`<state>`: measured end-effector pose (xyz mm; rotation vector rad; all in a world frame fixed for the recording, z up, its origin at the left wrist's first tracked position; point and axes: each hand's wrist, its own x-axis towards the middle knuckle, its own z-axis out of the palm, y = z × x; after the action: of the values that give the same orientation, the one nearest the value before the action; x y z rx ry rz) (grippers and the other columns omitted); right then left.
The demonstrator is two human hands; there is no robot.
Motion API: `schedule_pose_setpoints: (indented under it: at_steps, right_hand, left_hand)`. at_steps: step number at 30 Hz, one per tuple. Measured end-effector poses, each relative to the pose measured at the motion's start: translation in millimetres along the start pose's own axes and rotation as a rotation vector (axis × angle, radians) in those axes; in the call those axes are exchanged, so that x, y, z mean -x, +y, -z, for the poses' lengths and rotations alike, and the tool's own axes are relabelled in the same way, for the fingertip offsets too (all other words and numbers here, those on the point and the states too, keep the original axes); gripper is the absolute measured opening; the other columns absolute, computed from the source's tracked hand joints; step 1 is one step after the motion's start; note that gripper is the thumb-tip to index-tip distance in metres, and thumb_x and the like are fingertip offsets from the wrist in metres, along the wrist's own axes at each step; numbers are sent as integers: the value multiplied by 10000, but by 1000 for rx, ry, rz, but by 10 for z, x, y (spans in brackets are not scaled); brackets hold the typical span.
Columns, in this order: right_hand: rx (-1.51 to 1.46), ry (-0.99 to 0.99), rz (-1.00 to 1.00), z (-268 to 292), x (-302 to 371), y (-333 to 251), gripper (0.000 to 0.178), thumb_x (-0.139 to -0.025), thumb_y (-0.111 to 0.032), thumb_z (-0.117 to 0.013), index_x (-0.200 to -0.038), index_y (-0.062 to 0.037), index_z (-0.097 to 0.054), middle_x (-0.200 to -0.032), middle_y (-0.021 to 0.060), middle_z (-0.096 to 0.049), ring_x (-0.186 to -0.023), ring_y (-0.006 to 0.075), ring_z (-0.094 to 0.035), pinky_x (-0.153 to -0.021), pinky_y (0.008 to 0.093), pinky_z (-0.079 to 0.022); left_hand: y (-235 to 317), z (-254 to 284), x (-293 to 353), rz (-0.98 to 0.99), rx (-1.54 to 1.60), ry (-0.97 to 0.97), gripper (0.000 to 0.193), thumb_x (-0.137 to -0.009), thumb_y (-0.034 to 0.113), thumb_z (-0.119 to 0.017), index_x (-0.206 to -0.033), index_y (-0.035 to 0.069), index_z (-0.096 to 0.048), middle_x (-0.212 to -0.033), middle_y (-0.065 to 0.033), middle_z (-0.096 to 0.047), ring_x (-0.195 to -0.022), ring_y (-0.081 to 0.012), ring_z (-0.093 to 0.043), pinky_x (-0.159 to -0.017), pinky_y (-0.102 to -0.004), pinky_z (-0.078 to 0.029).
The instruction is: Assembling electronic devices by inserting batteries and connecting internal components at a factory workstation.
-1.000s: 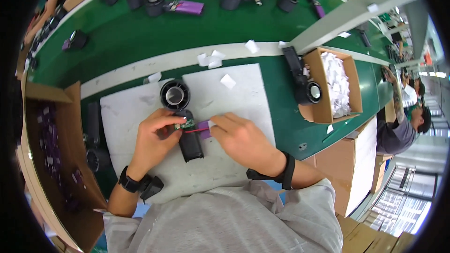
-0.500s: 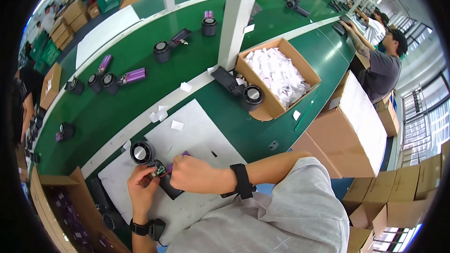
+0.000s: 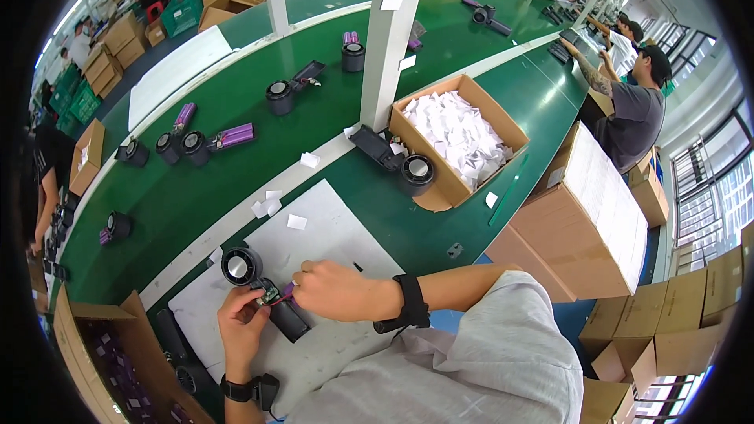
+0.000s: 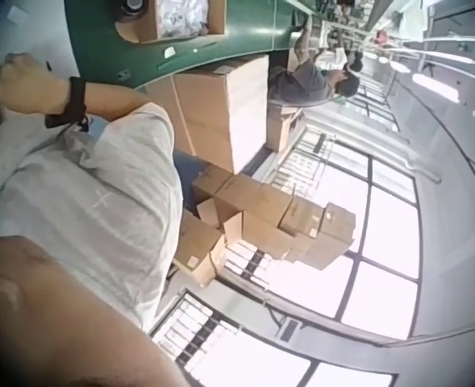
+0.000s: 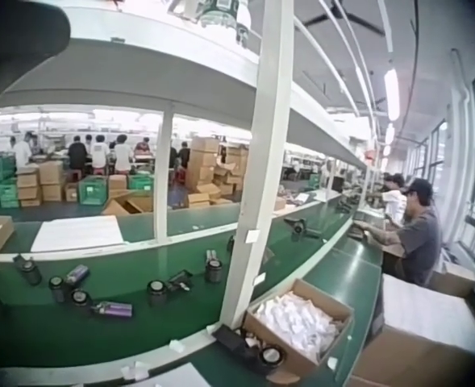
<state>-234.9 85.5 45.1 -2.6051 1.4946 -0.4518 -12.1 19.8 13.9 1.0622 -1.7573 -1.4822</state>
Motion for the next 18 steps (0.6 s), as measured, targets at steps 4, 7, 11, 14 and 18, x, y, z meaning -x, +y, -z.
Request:
schedule_pose_setpoints:
  at_steps: [4, 7, 11, 14, 18]
  right_hand:
    - [35, -31, 3, 15, -9, -26, 80, -677, -74, -642, -707, 0, -644, -788, 110, -619, -797, 247, -618, -672, 321, -526]
    - [73, -37, -1, -3, -16, -68, 90, -685, -81, -639, -720, 2, -642, -825, 116, -604, -817, 252, -605, -694, 317, -524]
    - [144, 149, 6, -91, -23, -81, 150, -680, -117, -617, -750, 16, -616, -791, 91, -528, -809, 235, -550, -694, 297, -481]
    - [116, 104, -7, -100, -5, 29, 172, -668, -120, -620, -767, 21, -619, -763, 97, -502, -834, 241, -536, -702, 321, -482]
    - [313, -208, 124, 330, -148, 456, 168, -694, -85, -613, -830, 13, -626, -786, 144, -531, -757, 313, -561, -696, 366, -487]
  left_hand:
    - [-10, 4, 2, -11, -2, -6, 286, -734, -83, -683, -1003, 11, -701, -1020, -53, -608, -731, -84, -543, -609, -201, -418]
    - [-16, 8, 10, -19, -2, -4, 289, -733, -80, -685, -1006, 13, -702, -1016, -54, -609, -732, -86, -547, -611, -204, -422]
    - [0, 3, 27, -29, -16, 0, 296, -732, -72, -688, -1012, 24, -705, -1001, -58, -616, -731, -94, -553, -614, -208, -427]
    - [0, 22, -1, -44, -51, 3, 304, -730, -64, -692, -1018, 35, -710, -992, -65, -623, -728, -100, -558, -619, -211, -434]
    - [1, 42, -8, -55, -84, -2, 307, -734, -42, -700, -1024, 58, -719, -994, -77, -635, -716, -107, -566, -621, -220, -448]
